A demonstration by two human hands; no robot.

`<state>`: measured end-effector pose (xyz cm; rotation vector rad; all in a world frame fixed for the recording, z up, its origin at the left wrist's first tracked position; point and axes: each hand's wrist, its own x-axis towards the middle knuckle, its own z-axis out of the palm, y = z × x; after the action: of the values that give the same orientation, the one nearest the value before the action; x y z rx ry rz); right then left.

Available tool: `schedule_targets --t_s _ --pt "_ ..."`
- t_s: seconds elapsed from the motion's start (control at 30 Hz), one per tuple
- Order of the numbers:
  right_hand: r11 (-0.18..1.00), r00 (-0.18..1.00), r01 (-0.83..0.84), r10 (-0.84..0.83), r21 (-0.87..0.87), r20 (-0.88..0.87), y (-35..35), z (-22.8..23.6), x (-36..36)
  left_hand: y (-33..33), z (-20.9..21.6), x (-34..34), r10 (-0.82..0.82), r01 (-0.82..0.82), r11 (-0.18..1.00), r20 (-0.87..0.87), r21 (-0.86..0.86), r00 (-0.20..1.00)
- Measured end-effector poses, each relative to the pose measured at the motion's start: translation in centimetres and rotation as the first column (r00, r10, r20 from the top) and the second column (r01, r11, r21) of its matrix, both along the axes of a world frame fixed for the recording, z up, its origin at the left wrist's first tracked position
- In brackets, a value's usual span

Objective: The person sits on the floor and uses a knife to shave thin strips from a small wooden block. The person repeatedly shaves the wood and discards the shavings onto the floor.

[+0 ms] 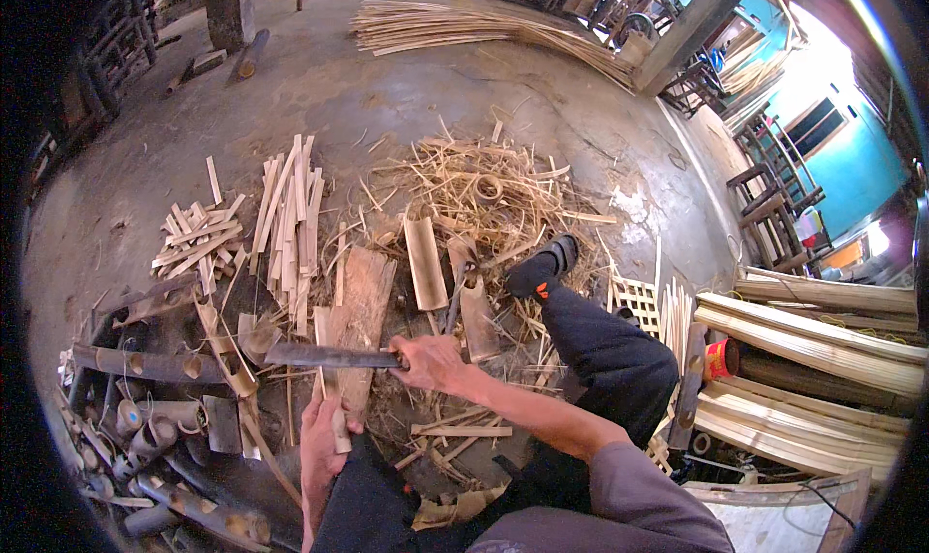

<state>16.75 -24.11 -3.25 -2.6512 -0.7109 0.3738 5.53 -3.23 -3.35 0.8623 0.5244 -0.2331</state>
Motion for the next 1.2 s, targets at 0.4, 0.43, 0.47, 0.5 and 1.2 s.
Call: schedule_targets --t_s 0.4,0.43,0.47,0.5,1.2 --pt "0.969 0.971 -0.218 0.205 0.112 0.12 4.5 -6.9 -0.9 -0.3 -0.9 -2.0 0.051 -0.048 0.998 -0.068 0.04 0.996" --pt "0.982 0.984 -0.162 0.154 0.098 0.092 4.4 -6.6 -0.3 -0.2 -0.9 -2.1 0.066 -0.064 0.997 -0.068 0.035 0.995" --pt "0.991 0.993 -0.105 0.099 0.081 0.065 3.8 -6.3 0.7 -0.1 -0.5 -3.0 0.025 -0.022 0.999 -0.082 0.037 0.996" --pt "0.998 0.998 -0.04 0.037 0.054 0.043 2.6 -5.7 1.7 -0.8 1.2 -3.9 -0.025 0.027 0.999 -0.091 0.028 0.996" --pt "0.997 0.998 -0.061 0.061 0.046 0.015 2.5 -2.1 -2.1 -1.9 1.7 -1.5 0.014 -0.019 0.998 0.078 0.058 0.997"
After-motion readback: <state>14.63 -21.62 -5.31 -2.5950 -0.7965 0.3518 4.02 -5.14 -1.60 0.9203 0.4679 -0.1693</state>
